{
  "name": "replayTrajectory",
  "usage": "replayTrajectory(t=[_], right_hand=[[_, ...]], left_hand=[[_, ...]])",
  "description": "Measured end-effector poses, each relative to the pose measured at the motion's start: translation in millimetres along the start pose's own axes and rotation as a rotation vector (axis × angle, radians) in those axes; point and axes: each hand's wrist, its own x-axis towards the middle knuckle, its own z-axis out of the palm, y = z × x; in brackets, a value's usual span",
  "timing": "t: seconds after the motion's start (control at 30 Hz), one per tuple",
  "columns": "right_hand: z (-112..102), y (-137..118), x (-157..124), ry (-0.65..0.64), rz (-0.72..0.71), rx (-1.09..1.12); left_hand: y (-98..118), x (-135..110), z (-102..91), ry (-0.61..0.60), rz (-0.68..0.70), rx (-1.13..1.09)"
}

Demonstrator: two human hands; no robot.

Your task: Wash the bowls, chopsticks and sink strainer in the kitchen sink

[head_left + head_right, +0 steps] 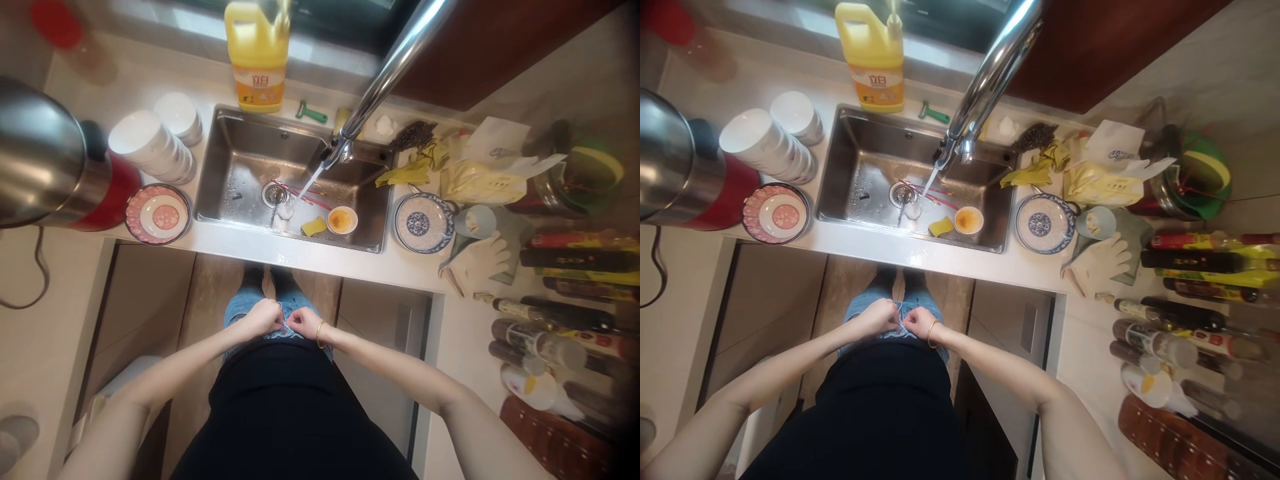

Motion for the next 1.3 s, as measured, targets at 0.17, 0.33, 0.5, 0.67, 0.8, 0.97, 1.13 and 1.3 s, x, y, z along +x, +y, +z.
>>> replayTrajectory(t=[0.17,0.33,0.5,0.67,0.8,0.97,1.13,1.3], right_hand=[[-27.0,-20.1,1.4,-0.189,0.253,0.186],[-29.3,-39.9,13.2,-0.256,0.418,0.023],[-26.5,-41.6,26.4,-0.367,0.365,-0.038],[-32.5,-27.0,29.4,-0.515,0.284,0.324],[-32.5,-19.3,31.2,-0.565,0.285,0.563],[-32.2,-17.0,34.1,-0.55,0.348,0.671],[-40.1,-11.3,31.3,-0.518,0.353,0.633],[-56.8,-3.1,23.3,-0.495,0.307,0.523]], left_hand=[[3.7,1.2,4.4,0.041,0.047,0.063],[3.6,-0.7,6.7,0.072,0.059,0.132],[-2.1,-8.2,8.6,0.133,0.175,0.091],[-11.4,-18.3,-4.3,0.116,0.381,0.131],[-13.1,-20.8,-11.9,0.112,0.469,0.229],[-12.6,-8.6,-14.4,0.138,0.669,0.376],[-4.4,23.9,-27.5,0.057,1.023,0.367],[15.9,60.2,-38.9,-0.138,1.131,0.227]])
